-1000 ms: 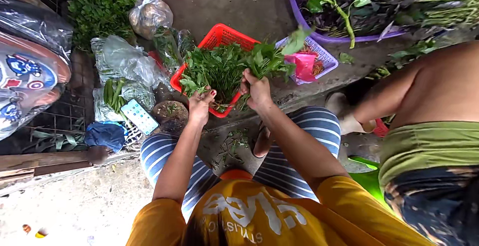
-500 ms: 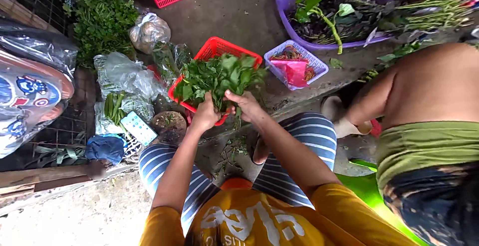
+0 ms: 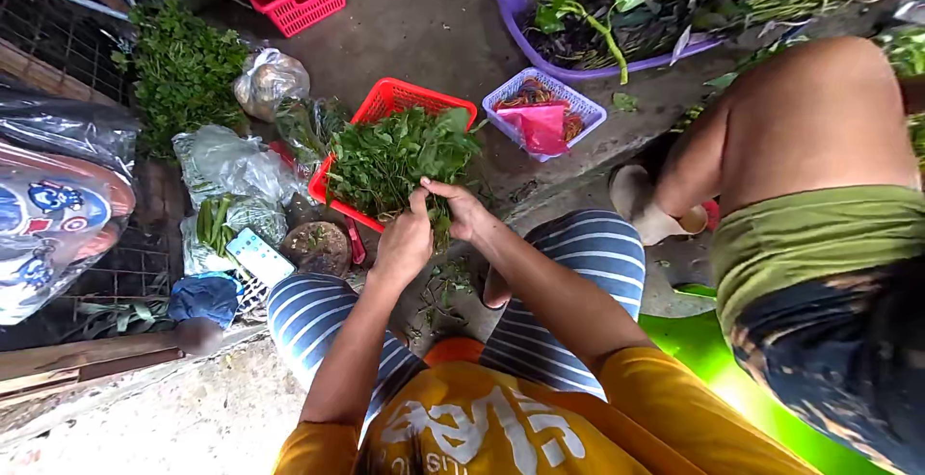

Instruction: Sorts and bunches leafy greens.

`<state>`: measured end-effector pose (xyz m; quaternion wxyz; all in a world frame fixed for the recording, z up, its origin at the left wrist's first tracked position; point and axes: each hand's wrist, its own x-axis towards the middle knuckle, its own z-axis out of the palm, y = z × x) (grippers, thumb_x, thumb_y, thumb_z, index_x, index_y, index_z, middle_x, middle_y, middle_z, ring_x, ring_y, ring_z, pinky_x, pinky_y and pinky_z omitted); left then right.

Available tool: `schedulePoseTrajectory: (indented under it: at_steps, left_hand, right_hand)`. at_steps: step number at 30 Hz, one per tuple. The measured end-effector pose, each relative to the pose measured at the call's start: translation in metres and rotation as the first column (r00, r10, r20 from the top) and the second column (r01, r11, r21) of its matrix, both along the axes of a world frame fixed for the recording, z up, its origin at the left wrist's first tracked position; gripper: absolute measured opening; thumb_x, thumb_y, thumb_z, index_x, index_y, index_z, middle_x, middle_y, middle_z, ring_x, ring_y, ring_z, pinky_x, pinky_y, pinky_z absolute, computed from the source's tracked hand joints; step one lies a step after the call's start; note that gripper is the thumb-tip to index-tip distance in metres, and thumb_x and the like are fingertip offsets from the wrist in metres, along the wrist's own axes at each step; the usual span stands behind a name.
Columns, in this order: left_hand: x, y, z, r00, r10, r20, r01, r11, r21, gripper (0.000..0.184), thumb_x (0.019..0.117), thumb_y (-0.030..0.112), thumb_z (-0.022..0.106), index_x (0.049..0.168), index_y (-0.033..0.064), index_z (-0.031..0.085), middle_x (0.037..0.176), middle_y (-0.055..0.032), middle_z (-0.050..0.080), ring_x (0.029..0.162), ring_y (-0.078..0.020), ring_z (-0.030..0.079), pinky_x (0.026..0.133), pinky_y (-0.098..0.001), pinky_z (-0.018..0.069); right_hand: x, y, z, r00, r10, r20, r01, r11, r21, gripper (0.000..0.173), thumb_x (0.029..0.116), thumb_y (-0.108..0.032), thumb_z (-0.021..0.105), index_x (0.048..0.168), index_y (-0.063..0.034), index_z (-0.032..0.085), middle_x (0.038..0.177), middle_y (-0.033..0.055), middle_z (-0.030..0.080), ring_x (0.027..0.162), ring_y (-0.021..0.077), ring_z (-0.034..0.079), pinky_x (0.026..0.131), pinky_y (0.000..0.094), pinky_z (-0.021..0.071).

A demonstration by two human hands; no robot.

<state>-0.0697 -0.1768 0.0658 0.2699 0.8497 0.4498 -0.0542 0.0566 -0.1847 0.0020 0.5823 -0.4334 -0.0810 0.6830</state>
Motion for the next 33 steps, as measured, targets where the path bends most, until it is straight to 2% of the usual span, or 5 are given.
schedulePoseTrajectory:
  at_steps: [12, 18, 25, 28, 33]
  left_hand:
    - [-0.020, -0.007, -0.004, 0.870, 0.114, 0.479, 0.073, 0.932, -0.354, 0.068, 0.0900, 0.018, 0.077, 0.145, 0.0006, 0.041, 0.108, -0.0092, 0.072, 0.091, -0.0151, 0.073, 0.084, -0.0321, 0.0607]
    - [0.021, 0.055, -0.005, 0.944, -0.170, 0.282, 0.223, 0.960, -0.171, 0.050, 0.0974, 0.022, 0.072, 0.138, 0.0008, 0.054, 0.120, -0.0165, 0.068, 0.104, -0.0264, 0.070, 0.093, -0.0458, 0.0573]
    - [0.213, 0.071, -0.095, 0.676, -0.716, 0.176, 0.711, 0.696, 0.100, 0.032, 0.1014, 0.007, 0.056, 0.131, -0.0015, 0.065, 0.136, -0.0232, 0.062, 0.129, -0.0396, 0.058, 0.111, -0.0552, 0.0441]
    - [0.261, 0.074, -0.131, 0.674, -0.738, 0.021, 0.701, 0.648, 0.297, 0.040, 0.1002, 0.002, 0.057, 0.140, 0.0007, 0.059, 0.144, -0.0246, 0.056, 0.141, -0.0433, 0.046, 0.121, -0.0609, 0.0254]
    - [0.300, 0.121, -0.150, 0.747, -0.653, -0.128, 0.653, 0.683, 0.327, 0.033, 0.1001, 0.004, 0.057, 0.132, 0.0079, 0.068, 0.140, -0.0246, 0.058, 0.135, -0.0450, 0.050, 0.113, -0.0668, 0.0299]
  right_hand:
    - [0.043, -0.031, 0.025, 0.979, -0.156, 0.132, 0.135, 0.979, 0.152, 0.012, 0.1031, -0.008, 0.055, 0.097, -0.0047, 0.065, 0.073, 0.0019, 0.063, 0.054, 0.0087, 0.055, 0.054, 0.0241, 0.0522]
    - [0.126, -0.079, 0.045, 0.759, -0.591, 0.273, 0.452, 0.780, 0.432, 0.015, 0.1007, -0.004, 0.049, 0.097, -0.0055, 0.063, 0.074, 0.0019, 0.065, 0.057, 0.0095, 0.059, 0.056, 0.0262, 0.0553]
    - [0.139, -0.072, 0.034, 0.515, -0.812, 0.275, 0.723, 0.584, 0.370, 0.009, 0.1040, -0.007, 0.052, 0.103, -0.0108, 0.061, 0.080, -0.0026, 0.066, 0.060, 0.0050, 0.060, 0.057, 0.0212, 0.0556]
    - [0.142, -0.074, 0.035, 0.451, -0.846, 0.283, 0.768, 0.530, 0.359, 0.019, 0.1004, -0.003, 0.043, 0.096, -0.0105, 0.060, 0.075, -0.0017, 0.064, 0.061, 0.0077, 0.061, 0.059, 0.0257, 0.0558]
    - [0.142, -0.076, 0.025, 0.490, -0.831, 0.264, 0.764, 0.555, 0.328, 0.020, 0.1034, -0.006, 0.046, 0.096, -0.0076, 0.064, 0.070, -0.0015, 0.062, 0.059, 0.0079, 0.059, 0.060, 0.0253, 0.0553]
